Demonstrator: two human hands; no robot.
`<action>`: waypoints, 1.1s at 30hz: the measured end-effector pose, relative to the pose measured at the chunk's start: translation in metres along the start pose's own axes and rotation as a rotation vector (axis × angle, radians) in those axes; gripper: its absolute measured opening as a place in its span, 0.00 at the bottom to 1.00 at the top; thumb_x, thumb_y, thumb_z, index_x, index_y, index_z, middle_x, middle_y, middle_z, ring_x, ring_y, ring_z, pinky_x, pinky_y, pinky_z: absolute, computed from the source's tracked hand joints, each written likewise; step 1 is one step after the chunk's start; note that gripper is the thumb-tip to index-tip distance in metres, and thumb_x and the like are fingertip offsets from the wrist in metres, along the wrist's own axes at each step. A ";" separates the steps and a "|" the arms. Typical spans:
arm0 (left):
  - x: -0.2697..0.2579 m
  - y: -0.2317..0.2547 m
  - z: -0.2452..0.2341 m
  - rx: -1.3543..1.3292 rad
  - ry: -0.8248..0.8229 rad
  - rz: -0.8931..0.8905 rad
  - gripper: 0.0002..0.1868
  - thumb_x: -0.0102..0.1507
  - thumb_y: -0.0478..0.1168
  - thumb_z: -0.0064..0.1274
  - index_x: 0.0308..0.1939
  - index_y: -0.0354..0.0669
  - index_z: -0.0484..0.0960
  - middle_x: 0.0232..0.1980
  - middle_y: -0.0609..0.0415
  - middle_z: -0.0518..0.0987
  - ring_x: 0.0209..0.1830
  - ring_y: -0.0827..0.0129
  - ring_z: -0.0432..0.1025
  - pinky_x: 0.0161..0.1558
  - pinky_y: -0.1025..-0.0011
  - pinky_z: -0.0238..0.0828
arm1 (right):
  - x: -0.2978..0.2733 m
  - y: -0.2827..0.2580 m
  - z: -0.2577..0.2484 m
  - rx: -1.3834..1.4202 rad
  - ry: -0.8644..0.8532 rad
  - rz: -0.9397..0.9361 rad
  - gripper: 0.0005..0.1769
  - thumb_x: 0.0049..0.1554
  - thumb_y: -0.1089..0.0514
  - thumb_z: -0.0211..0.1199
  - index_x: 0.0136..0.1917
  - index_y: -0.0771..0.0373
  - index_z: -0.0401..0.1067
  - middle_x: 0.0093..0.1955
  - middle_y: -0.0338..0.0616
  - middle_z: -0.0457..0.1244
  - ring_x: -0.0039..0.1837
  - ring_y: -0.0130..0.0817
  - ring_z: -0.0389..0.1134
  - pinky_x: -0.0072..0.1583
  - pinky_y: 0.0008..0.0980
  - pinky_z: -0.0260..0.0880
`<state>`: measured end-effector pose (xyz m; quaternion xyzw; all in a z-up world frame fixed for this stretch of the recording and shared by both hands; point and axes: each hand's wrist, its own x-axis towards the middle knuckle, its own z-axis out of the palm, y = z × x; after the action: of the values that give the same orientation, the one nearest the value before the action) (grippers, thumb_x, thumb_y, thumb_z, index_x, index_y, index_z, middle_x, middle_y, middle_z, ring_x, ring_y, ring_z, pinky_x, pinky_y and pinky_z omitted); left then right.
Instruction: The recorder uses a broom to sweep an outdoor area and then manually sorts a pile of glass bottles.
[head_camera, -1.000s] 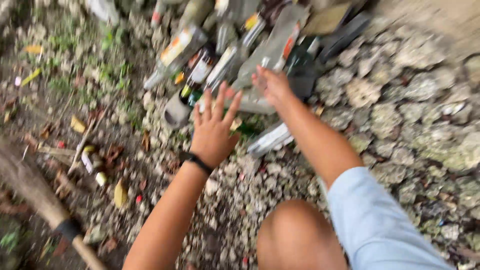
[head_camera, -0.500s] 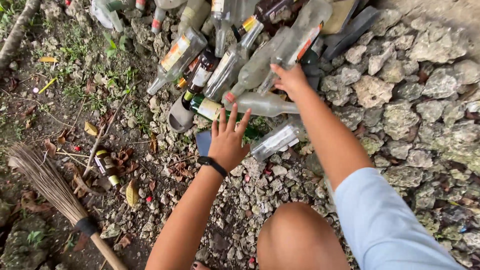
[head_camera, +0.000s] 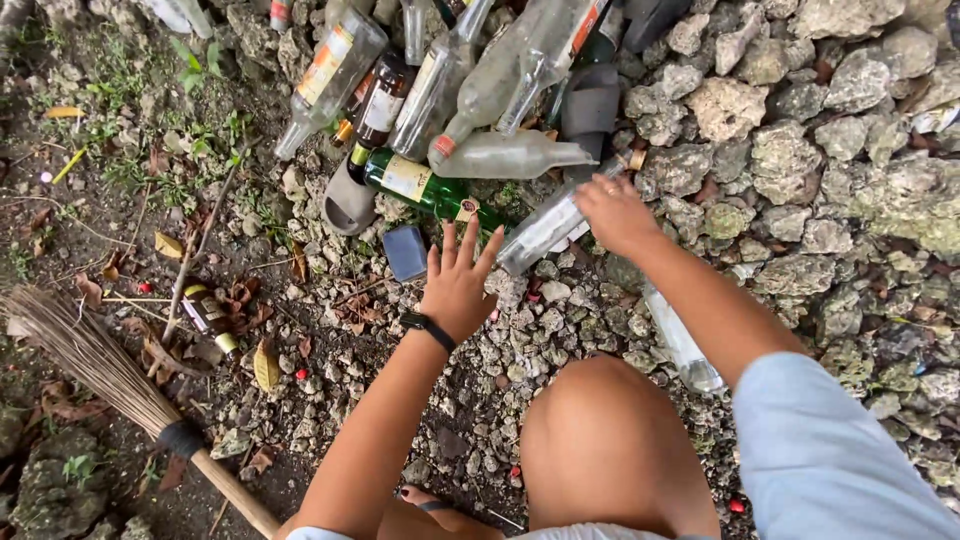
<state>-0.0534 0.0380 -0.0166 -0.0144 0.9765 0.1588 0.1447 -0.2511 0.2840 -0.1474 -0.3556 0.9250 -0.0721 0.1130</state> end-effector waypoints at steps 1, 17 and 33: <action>-0.002 0.001 0.004 0.008 -0.023 -0.007 0.58 0.53 0.45 0.66 0.80 0.64 0.43 0.83 0.44 0.41 0.82 0.38 0.36 0.73 0.37 0.41 | 0.003 0.007 0.023 -0.231 0.085 -0.229 0.28 0.52 0.66 0.56 0.66 0.56 0.69 0.71 0.44 0.62 0.76 0.46 0.58 0.74 0.54 0.54; -0.026 -0.019 0.012 0.033 0.055 -0.063 0.56 0.56 0.46 0.64 0.80 0.62 0.42 0.83 0.43 0.41 0.81 0.38 0.36 0.73 0.36 0.40 | 0.003 -0.035 -0.004 -0.553 -0.448 -0.265 0.39 0.44 0.44 0.75 0.64 0.60 0.68 0.62 0.42 0.64 0.69 0.39 0.62 0.72 0.43 0.55; -0.006 -0.021 -0.027 -0.067 0.363 -0.168 0.58 0.54 0.46 0.66 0.80 0.58 0.44 0.83 0.39 0.43 0.81 0.33 0.39 0.73 0.37 0.42 | 0.138 -0.079 -0.065 1.819 -0.067 0.499 0.33 0.58 0.38 0.64 0.62 0.67 0.70 0.46 0.46 0.69 0.44 0.34 0.71 0.49 0.36 0.75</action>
<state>-0.0540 0.0090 0.0030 -0.1292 0.9761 0.1733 -0.0217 -0.3169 0.1357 -0.0899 0.0754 0.5592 -0.7298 0.3860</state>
